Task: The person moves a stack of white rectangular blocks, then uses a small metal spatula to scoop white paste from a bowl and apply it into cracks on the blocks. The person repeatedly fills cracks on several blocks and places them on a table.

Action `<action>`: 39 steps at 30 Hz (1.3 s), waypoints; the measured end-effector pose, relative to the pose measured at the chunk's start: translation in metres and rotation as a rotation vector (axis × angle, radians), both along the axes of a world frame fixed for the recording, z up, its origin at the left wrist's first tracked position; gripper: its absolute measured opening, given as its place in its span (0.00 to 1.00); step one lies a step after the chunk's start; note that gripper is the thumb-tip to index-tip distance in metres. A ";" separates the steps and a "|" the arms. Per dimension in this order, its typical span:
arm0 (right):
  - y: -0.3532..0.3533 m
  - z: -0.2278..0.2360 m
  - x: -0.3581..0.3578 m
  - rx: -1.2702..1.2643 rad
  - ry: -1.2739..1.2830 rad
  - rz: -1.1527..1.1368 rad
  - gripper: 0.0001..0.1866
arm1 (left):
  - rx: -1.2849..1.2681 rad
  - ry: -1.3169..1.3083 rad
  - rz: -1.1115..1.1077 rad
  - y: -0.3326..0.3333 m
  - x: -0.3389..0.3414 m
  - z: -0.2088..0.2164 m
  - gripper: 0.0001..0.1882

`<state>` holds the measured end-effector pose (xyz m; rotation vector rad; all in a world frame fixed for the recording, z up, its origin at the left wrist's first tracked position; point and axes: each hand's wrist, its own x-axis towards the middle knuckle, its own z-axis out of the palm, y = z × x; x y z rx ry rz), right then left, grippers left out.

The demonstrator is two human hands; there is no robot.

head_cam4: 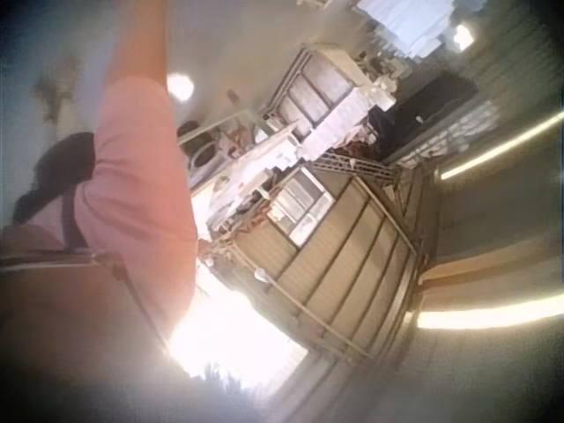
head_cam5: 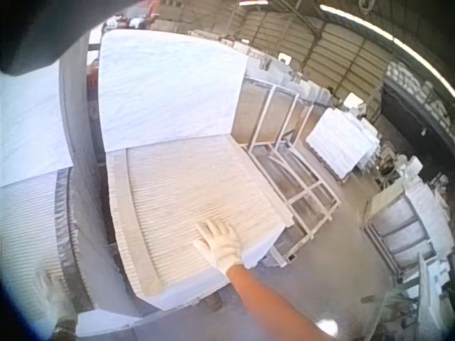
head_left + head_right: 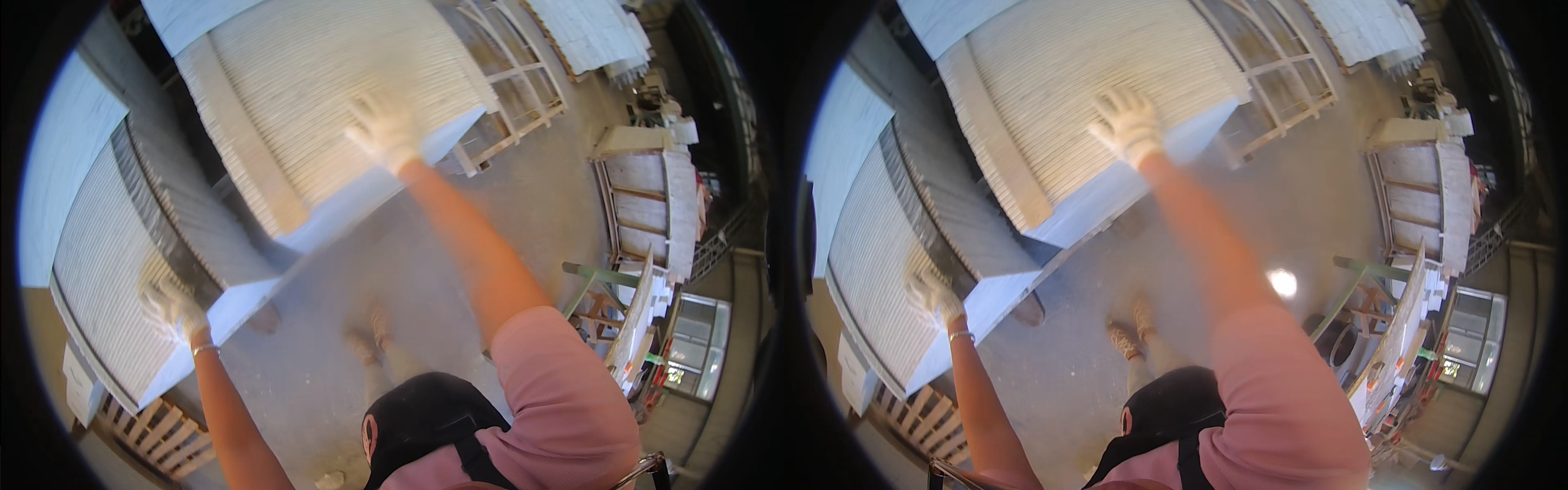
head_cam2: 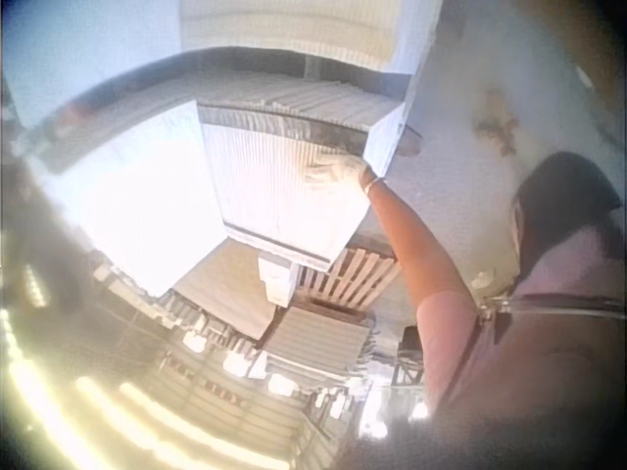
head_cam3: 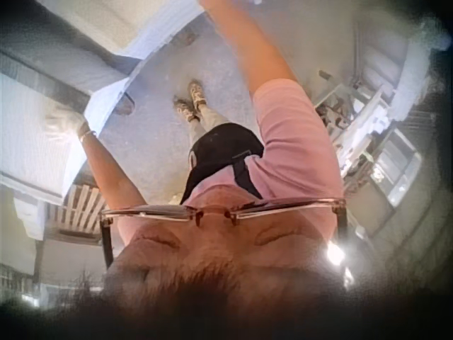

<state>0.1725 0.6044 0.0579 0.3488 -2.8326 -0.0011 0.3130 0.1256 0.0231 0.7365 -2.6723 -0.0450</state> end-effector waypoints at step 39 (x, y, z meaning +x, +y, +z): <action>-0.012 0.010 0.007 -0.072 -0.065 -0.004 0.31 | 0.112 -0.129 0.174 0.023 0.000 0.028 0.28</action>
